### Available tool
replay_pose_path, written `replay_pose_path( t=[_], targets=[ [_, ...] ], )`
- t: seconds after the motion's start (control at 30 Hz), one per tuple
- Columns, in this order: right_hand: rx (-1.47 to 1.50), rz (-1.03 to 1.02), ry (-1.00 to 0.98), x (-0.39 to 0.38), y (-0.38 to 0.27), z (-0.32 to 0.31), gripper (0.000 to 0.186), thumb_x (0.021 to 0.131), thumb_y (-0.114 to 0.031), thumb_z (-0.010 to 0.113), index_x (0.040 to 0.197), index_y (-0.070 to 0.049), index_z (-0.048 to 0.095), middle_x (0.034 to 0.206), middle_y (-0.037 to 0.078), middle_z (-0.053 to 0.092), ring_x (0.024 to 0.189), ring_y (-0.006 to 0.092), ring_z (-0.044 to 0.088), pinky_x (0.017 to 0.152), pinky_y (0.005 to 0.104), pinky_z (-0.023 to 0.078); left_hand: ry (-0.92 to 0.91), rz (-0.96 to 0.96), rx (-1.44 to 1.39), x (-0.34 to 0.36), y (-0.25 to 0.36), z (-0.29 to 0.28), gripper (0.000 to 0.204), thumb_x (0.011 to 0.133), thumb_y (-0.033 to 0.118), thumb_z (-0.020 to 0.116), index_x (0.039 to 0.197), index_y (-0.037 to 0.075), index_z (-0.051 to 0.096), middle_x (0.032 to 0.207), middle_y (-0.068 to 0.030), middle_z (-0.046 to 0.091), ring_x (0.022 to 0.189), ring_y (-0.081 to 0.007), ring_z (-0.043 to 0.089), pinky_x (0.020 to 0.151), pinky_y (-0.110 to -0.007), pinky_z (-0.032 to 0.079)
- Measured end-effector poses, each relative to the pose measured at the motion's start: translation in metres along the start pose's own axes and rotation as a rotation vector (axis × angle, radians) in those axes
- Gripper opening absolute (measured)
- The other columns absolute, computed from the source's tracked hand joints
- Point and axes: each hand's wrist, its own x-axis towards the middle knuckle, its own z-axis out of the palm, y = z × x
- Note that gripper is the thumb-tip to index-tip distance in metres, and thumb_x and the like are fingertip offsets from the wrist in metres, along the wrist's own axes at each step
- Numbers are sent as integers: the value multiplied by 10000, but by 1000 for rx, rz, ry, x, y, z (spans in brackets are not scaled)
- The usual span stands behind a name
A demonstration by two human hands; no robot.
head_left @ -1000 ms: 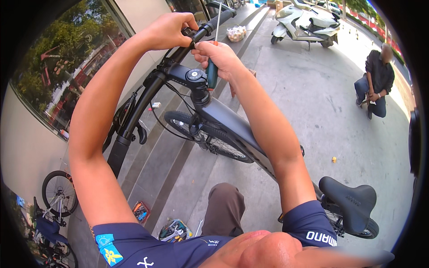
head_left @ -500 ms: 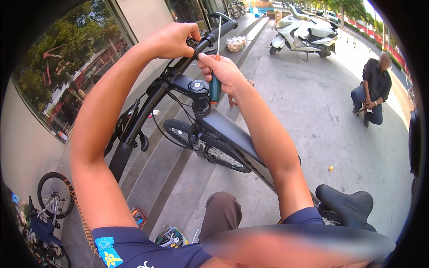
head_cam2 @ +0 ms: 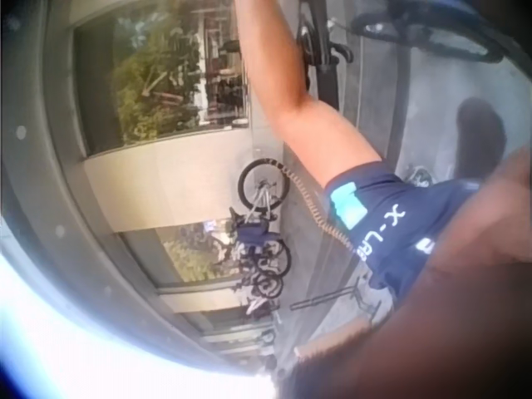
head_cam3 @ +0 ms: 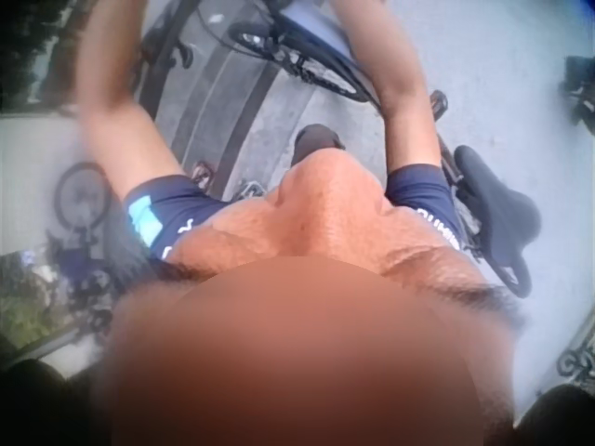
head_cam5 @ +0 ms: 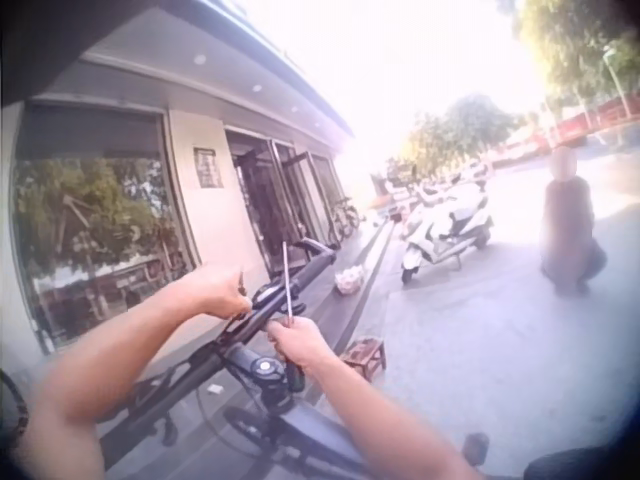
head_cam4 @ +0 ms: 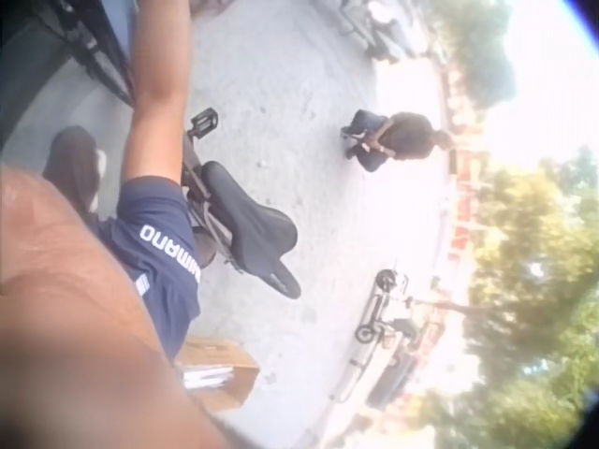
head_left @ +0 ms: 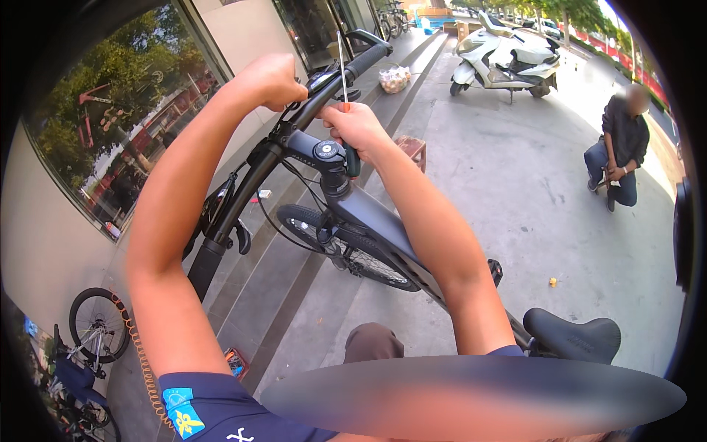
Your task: The person uses a screwdriver to adjust components on a bicycle, including the handlebar stem and seat post area. They repeatedly tighten and loosen screws while seated on the ground.
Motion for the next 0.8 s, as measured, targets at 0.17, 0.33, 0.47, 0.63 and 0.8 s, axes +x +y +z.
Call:
replay_pose_path(
  t=[0.17,0.33,0.47,0.63,0.8],
  targets=[
    [-131,-80,48,-43,-17,-24,323,1122,-297,550,1105,-5,685,723,-38,547,563,53,466,496,252,416,493,230,18,-8,17,-25,380,814,290,712,1091,31,749,1071,-207,776,1009,-368,752,863,-448,606],
    [-148,-276,270,-121,-54,-75,300,1111,-277,571,1169,-7,688,751,-37,556,561,56,454,515,246,430,599,510,-81,-24,93,-38,268,848,249,708,997,44,796,1004,-219,772,1015,-373,741,921,-475,586],
    [-126,-378,486,-197,-78,-75,302,1099,-288,609,1233,-24,670,701,-71,456,535,12,358,481,197,342,528,533,-124,-30,156,-49,281,883,253,720,1063,65,826,1077,-157,805,1046,-299,777,891,-396,613],
    [-215,-363,533,-305,-83,-61,278,1109,-273,605,1247,-35,648,722,-42,475,542,34,393,482,220,364,518,668,-778,-65,210,-40,252,872,230,706,977,30,819,1049,-189,795,1031,-326,772,922,-427,609],
    [-337,-324,727,-414,-87,-45,286,1116,-274,596,1284,-46,635,722,-40,465,540,23,382,463,203,347,654,740,-1230,-149,230,23,459,802,349,757,1163,66,743,1023,-183,784,984,-342,761,894,-427,598]
  ],
)
